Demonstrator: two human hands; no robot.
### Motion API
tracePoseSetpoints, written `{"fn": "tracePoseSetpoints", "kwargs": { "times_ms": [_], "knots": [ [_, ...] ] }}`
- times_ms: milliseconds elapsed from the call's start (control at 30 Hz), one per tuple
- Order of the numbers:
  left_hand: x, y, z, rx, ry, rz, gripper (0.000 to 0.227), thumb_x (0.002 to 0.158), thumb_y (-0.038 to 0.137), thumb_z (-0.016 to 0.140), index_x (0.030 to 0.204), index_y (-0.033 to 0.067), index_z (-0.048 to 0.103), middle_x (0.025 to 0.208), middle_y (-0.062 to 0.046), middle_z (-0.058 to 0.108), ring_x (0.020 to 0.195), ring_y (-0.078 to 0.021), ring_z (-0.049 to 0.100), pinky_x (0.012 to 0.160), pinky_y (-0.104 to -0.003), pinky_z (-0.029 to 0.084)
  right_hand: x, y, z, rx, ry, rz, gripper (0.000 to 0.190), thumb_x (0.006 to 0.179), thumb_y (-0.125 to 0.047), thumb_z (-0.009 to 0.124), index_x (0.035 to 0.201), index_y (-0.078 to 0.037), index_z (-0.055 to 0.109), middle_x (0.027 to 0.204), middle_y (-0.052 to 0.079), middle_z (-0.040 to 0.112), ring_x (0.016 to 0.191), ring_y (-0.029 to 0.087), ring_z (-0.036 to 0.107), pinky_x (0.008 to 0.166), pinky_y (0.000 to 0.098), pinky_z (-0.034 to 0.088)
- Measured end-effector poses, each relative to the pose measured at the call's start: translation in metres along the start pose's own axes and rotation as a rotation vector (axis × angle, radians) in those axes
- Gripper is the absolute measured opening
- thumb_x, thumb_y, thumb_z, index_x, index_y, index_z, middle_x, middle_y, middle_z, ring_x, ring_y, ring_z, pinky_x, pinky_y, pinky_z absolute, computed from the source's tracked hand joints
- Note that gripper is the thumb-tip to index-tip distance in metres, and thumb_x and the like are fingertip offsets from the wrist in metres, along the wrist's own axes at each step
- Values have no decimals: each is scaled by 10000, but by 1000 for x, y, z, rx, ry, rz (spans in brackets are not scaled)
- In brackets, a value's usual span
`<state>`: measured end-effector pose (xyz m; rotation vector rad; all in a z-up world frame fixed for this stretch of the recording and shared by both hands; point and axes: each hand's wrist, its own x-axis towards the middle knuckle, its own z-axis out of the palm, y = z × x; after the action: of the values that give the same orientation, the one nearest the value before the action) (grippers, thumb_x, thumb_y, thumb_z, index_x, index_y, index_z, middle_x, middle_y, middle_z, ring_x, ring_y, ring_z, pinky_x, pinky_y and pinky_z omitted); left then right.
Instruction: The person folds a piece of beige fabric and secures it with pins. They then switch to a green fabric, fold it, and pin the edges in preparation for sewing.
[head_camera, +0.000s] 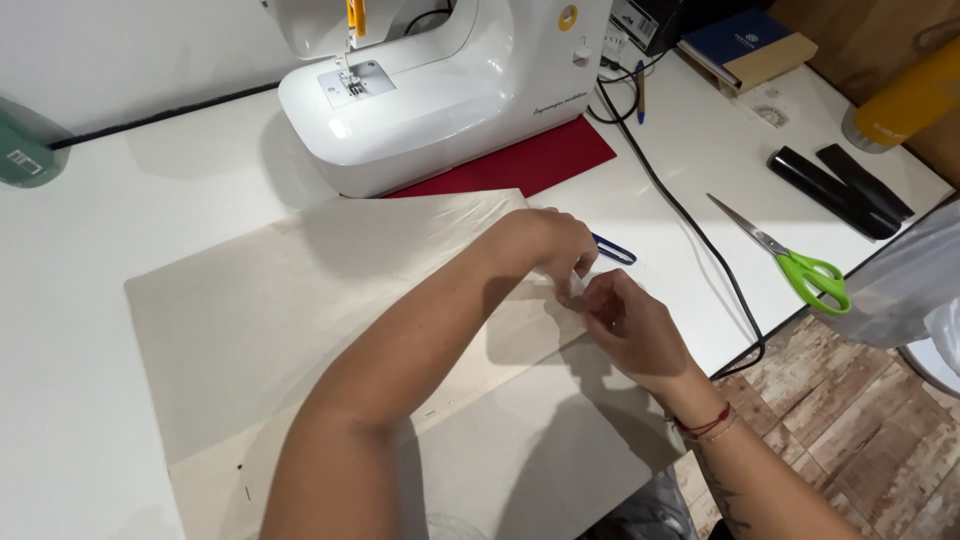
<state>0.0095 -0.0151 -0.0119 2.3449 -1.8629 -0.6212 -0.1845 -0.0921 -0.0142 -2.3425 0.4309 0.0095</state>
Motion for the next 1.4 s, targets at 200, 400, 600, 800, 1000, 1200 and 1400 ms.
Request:
{"fn": "tracePoseSetpoints", "kwargs": {
  "times_ms": [200,400,600,800,1000,1200,1400],
  "knots": [
    [18,-14,7,-169,-126,-9,299,671,306,917,916,208,775,867,-28,738,840,-252,692,784,-385,542,6,16,11,-12,34,-7,276,882,-52,713,1137,-130,642,937,107,692,890,299,721,756,414,591],
    [3,-2,-7,-128,-210,35,334,688,284,889,989,209,765,994,-60,746,959,-282,695,842,-390,533,3,3,12,-34,76,-36,182,905,-83,664,1081,-109,628,878,111,671,810,270,708,736,397,583],
    [-9,8,-15,-79,-266,-17,436,702,268,878,1119,197,771,1091,-69,746,1053,-304,681,893,-399,530,-6,-12,10,-24,86,-103,145,895,-53,658,1035,-77,632,842,143,669,758,300,710,698,402,591],
    [-9,11,-22,-69,-303,-59,551,700,280,890,1224,185,747,1211,-71,734,1180,-314,655,974,-419,523,-5,-9,13,-52,88,-87,146,895,-107,672,1037,-98,639,832,126,674,751,299,697,689,405,575],
    [-13,16,-25,-61,-280,-50,539,694,254,882,1215,209,753,1186,-47,740,1163,-312,664,966,-425,526,-8,-15,16,-203,83,-104,150,908,-128,677,1054,-119,642,857,113,691,778,307,704,683,425,581],
    [-20,19,-26,-37,-276,-14,491,726,226,838,1209,200,754,1165,-57,745,1144,-314,671,945,-436,538,-1,9,31,-446,315,-459,106,884,-165,759,937,-165,668,734,1,677,694,219,718,756,356,603],
    [-30,27,-38,-57,-299,-7,535,723,202,845,1244,160,732,1177,-93,738,1144,-324,673,947,-438,534,-8,11,29,-458,363,-493,115,871,-212,788,950,-184,709,717,-11,670,699,204,717,751,342,607]
  ]
}}
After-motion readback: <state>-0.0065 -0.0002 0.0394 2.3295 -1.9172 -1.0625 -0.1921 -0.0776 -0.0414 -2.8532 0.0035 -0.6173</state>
